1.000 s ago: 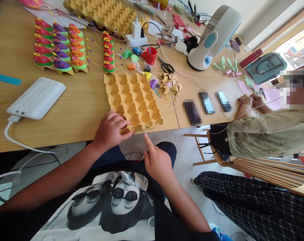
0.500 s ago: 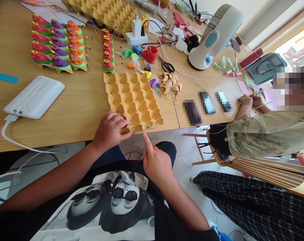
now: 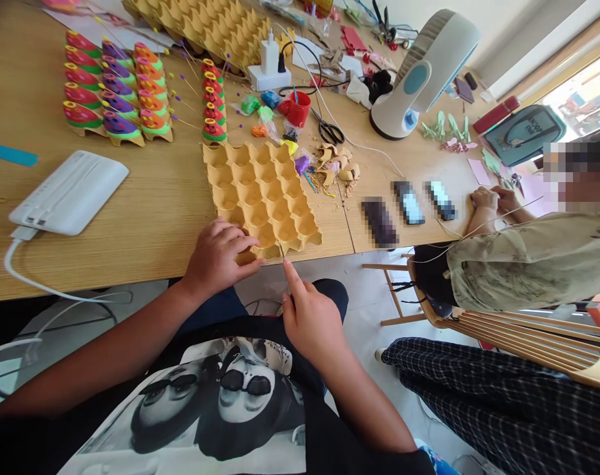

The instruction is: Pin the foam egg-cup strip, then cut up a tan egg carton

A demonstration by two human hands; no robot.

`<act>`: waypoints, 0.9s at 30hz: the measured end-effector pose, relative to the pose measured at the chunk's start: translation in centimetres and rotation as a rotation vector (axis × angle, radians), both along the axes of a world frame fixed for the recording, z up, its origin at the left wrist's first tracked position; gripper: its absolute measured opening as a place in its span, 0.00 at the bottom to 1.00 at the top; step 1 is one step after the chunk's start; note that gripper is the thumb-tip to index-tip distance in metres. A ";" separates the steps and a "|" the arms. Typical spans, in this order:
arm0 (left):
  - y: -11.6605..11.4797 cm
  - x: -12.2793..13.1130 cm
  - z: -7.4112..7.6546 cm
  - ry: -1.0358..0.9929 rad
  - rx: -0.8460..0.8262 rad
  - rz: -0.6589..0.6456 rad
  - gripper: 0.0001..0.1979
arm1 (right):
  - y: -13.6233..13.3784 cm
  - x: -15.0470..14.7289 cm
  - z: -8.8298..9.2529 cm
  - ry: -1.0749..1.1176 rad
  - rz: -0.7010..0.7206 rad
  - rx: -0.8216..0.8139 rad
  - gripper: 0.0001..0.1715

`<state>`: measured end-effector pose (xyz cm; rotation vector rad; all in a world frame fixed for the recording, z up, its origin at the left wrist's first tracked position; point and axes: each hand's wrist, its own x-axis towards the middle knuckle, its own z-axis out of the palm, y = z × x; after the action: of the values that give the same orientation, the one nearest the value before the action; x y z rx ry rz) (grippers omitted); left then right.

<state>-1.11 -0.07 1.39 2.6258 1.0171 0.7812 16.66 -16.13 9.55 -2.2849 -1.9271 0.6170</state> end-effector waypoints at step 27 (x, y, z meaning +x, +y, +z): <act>-0.1 0.0 -0.2 -0.004 0.008 0.006 0.16 | 2.7 -2.8 3.9 -0.440 0.085 -0.303 0.42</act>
<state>-1.11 -0.13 1.15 2.6277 1.0239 0.7928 13.86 -13.40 13.41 -2.7244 -2.2642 0.4697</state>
